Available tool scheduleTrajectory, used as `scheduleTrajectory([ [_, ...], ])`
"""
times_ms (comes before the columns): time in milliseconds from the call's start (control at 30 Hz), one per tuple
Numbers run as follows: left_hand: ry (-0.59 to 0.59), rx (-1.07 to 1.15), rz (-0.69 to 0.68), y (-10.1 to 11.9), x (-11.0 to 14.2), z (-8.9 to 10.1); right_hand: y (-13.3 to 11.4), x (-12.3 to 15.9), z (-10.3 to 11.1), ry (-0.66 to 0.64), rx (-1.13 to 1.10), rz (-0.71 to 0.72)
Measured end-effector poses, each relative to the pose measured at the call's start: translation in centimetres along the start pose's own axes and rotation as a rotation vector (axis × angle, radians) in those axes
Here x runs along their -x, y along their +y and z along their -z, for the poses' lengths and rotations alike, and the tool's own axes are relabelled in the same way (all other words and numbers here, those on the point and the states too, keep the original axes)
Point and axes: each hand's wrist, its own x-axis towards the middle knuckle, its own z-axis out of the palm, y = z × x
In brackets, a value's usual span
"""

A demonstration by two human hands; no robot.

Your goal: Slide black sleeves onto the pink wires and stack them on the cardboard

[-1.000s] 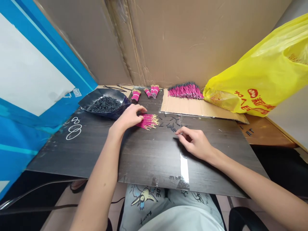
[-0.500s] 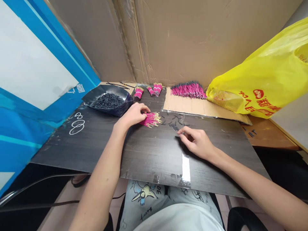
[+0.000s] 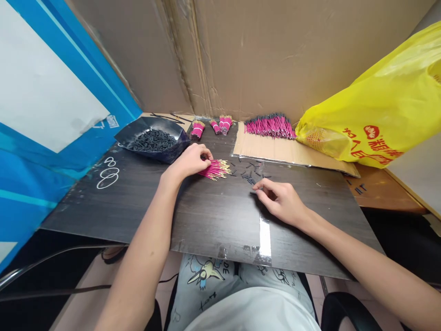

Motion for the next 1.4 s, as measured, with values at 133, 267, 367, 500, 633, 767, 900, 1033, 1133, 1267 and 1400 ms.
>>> scheduleTrajectory([
  [133,-0.01,-0.01,-0.002,-0.1,0.0,0.0,0.0,0.0,0.0,-0.002,0.0,0.003],
  [267,-0.006,-0.003,0.01,0.0,0.1,-0.1,0.0,-0.1,0.0,0.0,0.006,-0.002],
  [367,-0.007,-0.008,0.026,0.1,0.1,-0.1,0.0,-0.1,0.1,0.007,0.008,-0.007],
  [500,0.014,0.001,0.026,0.5,0.2,0.1,0.0,-0.1,0.1,0.007,0.008,-0.028],
  [633,0.108,0.063,0.048,1.0,0.4,0.4,0.0,-0.1,0.2,0.002,0.008,-0.044],
  [767,0.188,0.227,0.031,2.1,0.6,0.5,-0.1,-0.1,0.2,0.012,-0.007,-0.056],
  [900,0.03,0.482,-0.069,5.1,0.7,0.3,-0.4,-0.3,0.3,0.075,-0.069,-0.102],
  [1033,-0.218,0.592,-0.175,8.8,1.2,-0.5,-0.6,-0.7,0.6,0.125,-0.197,-0.122],
  [1133,-0.314,0.642,-0.232,10.4,1.4,-1.2,-0.6,-1.0,0.8,0.102,-0.277,-0.111],
  [1267,-0.402,0.699,-0.254,10.9,1.6,-1.7,-0.4,-1.2,0.8,0.023,-0.561,-0.183],
  [1400,-0.413,0.782,-0.206,10.5,1.5,-1.6,-0.3,-1.6,0.8,0.017,-0.757,-0.249],
])
